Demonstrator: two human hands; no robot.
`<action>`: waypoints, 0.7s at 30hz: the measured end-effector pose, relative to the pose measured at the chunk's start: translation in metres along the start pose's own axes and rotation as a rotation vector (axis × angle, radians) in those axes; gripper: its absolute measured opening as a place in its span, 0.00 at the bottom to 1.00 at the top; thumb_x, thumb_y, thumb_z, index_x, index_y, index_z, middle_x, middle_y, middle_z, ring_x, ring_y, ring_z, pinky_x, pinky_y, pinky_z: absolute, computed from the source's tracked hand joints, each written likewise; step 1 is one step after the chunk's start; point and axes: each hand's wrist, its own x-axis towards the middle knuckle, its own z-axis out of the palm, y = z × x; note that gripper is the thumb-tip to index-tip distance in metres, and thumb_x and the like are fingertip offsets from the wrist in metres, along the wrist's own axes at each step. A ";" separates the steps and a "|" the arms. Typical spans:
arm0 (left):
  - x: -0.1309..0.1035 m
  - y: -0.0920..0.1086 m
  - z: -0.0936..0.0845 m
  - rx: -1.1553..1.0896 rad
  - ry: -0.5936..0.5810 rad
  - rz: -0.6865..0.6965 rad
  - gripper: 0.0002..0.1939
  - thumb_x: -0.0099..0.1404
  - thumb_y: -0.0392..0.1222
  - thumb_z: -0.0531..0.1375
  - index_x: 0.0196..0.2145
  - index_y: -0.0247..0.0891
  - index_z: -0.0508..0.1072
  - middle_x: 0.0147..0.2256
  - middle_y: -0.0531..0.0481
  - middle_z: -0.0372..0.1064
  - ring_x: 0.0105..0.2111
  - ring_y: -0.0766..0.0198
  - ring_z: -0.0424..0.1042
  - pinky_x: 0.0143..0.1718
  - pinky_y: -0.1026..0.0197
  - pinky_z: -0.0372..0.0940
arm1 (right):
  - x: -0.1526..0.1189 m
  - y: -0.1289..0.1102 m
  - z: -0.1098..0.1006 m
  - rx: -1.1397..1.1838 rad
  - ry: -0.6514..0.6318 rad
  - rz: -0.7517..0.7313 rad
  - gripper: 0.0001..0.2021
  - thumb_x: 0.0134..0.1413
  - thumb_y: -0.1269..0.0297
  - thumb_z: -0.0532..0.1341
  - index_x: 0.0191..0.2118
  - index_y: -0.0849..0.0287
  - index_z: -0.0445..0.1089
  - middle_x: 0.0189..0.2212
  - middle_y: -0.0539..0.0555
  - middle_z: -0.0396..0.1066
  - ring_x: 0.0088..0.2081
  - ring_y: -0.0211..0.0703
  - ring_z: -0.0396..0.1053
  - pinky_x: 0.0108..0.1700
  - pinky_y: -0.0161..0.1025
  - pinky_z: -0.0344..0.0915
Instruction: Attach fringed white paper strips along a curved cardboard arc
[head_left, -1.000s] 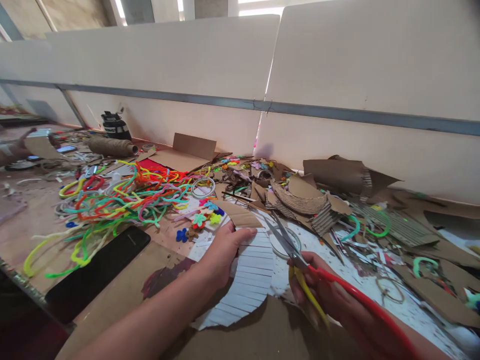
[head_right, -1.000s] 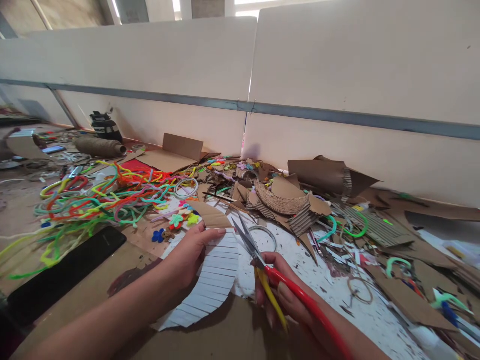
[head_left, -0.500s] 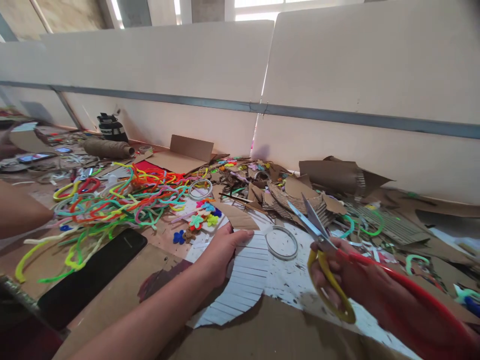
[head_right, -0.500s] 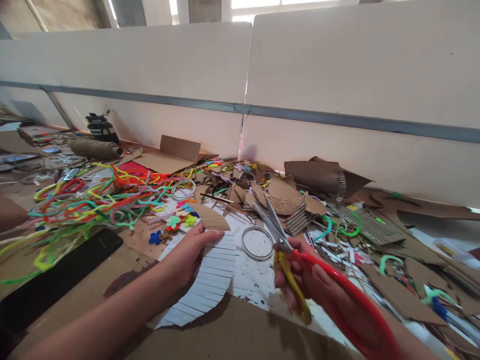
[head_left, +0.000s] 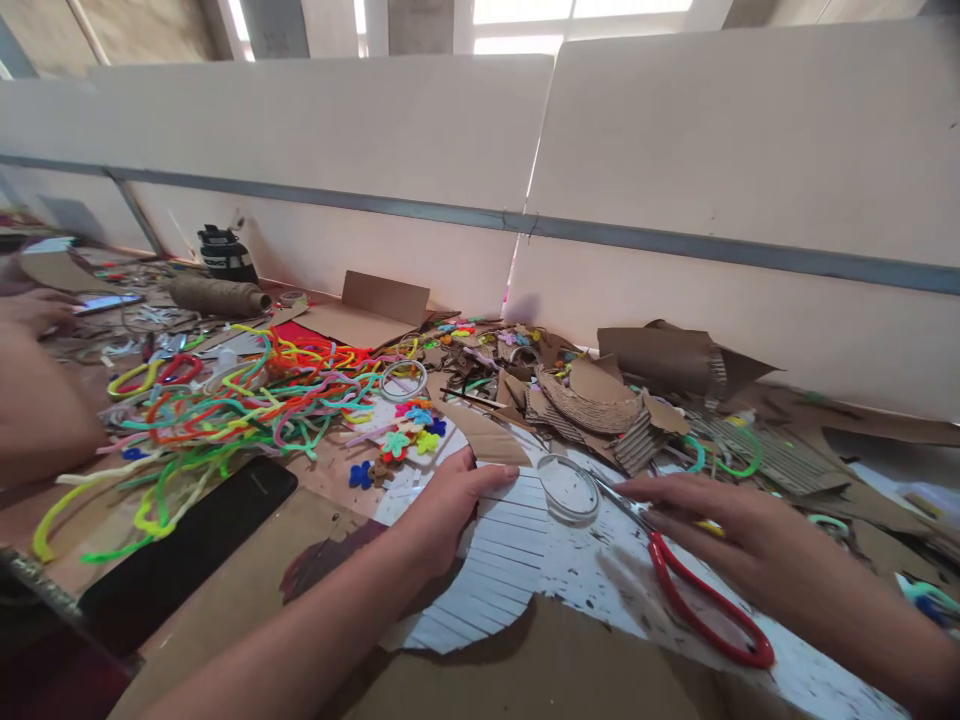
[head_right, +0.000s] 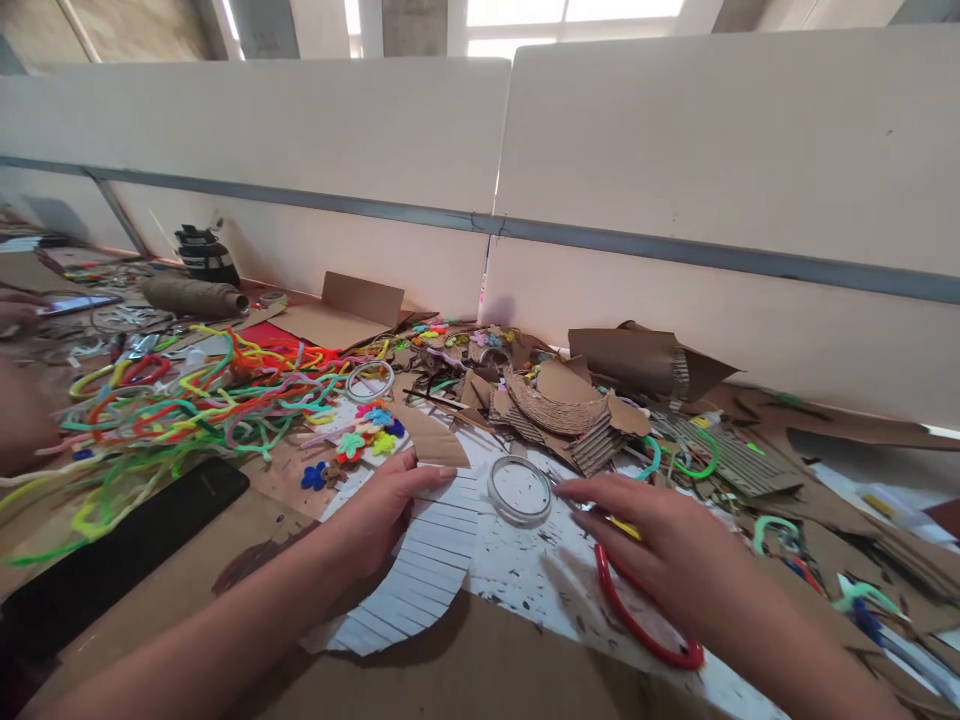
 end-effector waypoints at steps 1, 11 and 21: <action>-0.001 0.000 0.000 -0.002 -0.017 0.005 0.11 0.55 0.35 0.68 0.38 0.38 0.74 0.28 0.51 0.76 0.26 0.64 0.74 0.28 0.65 0.68 | 0.007 -0.014 0.004 0.159 -0.069 0.005 0.18 0.63 0.45 0.60 0.49 0.44 0.82 0.52 0.56 0.80 0.53 0.63 0.76 0.55 0.54 0.70; -0.005 0.006 -0.003 -0.021 -0.120 0.013 0.16 0.56 0.38 0.69 0.42 0.37 0.74 0.30 0.48 0.77 0.28 0.59 0.77 0.33 0.58 0.72 | 0.048 -0.047 0.079 1.181 -0.336 0.176 0.20 0.55 0.48 0.71 0.49 0.54 0.78 0.28 0.48 0.71 0.29 0.39 0.65 0.34 0.38 0.61; -0.004 0.011 -0.006 0.075 -0.006 0.039 0.11 0.53 0.36 0.66 0.35 0.39 0.72 0.26 0.54 0.72 0.24 0.65 0.70 0.26 0.64 0.63 | 0.048 -0.045 0.058 1.030 -0.198 0.189 0.18 0.44 0.49 0.77 0.31 0.58 0.77 0.24 0.47 0.67 0.27 0.36 0.55 0.30 0.37 0.49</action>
